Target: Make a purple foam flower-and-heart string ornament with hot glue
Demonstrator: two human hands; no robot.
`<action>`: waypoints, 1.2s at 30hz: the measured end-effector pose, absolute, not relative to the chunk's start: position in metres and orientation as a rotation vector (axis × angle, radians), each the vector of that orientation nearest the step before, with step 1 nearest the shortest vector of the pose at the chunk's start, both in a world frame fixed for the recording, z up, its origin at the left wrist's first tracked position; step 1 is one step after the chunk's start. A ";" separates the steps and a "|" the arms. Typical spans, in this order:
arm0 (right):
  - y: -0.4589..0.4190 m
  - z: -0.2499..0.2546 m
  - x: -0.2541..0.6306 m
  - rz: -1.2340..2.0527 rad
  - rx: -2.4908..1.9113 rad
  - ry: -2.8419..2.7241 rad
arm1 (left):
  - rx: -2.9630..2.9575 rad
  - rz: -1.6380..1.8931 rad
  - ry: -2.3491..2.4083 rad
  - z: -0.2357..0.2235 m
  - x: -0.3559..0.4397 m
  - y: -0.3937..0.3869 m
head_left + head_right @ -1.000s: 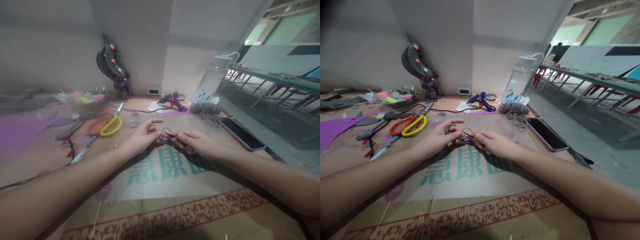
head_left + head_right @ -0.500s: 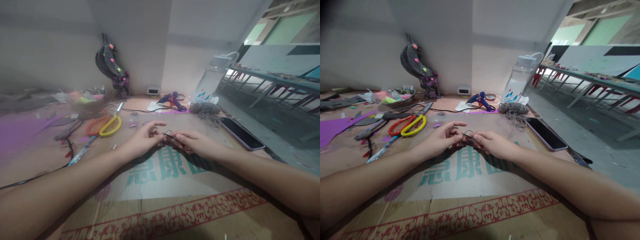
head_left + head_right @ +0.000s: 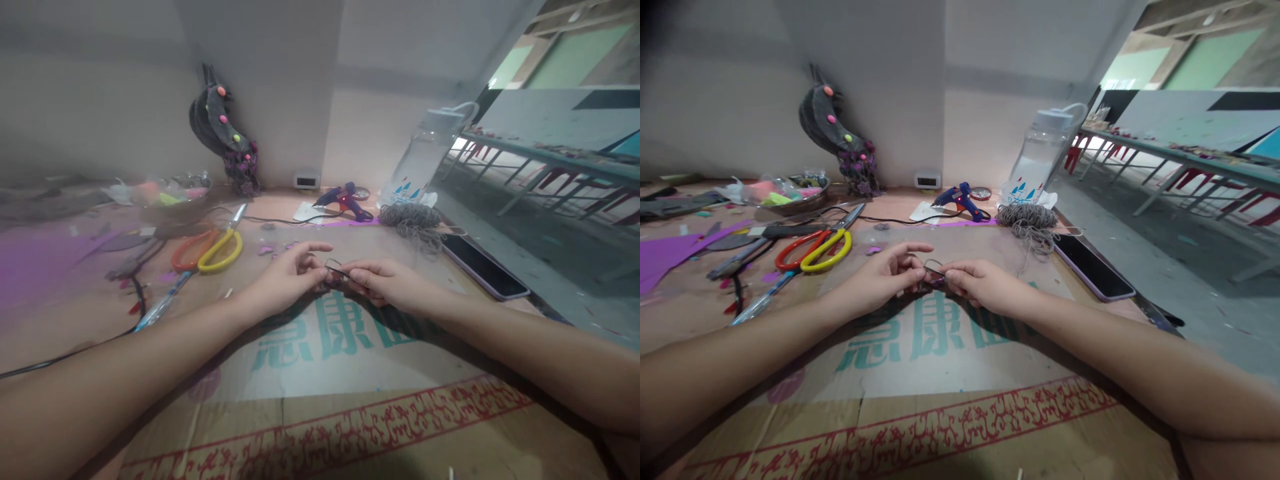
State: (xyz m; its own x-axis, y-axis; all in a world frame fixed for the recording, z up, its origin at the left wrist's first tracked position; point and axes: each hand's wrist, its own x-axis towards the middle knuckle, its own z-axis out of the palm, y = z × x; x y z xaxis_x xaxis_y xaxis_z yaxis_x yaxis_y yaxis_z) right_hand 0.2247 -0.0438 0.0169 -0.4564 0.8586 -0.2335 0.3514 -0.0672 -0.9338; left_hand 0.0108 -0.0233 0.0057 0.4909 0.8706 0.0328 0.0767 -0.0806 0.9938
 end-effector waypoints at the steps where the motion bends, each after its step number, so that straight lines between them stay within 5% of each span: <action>1: -0.044 0.016 0.224 1.545 -1.301 -1.752 | 1.521 0.818 0.855 0.006 0.011 -0.023; 6: -0.047 0.017 0.220 1.486 -1.236 -1.613 | 1.516 0.810 0.842 0.007 0.012 -0.025; 18: 0.009 0.031 0.275 0.378 -1.636 -2.123 | 1.552 0.888 0.969 0.011 0.009 -0.023; 22: -0.003 0.032 0.267 0.103 -1.464 -2.313 | 1.564 0.918 0.971 0.012 0.009 -0.025; 36: -0.015 0.021 0.250 0.242 -1.490 -2.353 | 1.568 0.830 0.950 0.007 0.009 -0.025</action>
State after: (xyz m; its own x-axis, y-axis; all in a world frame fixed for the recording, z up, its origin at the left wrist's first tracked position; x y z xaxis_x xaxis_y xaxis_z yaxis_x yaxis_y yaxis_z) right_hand 0.2500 -0.0148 0.0206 -0.3893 0.9000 0.1962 0.8412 0.4342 -0.3224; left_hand 0.0087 -0.0249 0.0069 0.4392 0.8978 0.0317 0.1523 -0.1092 0.9823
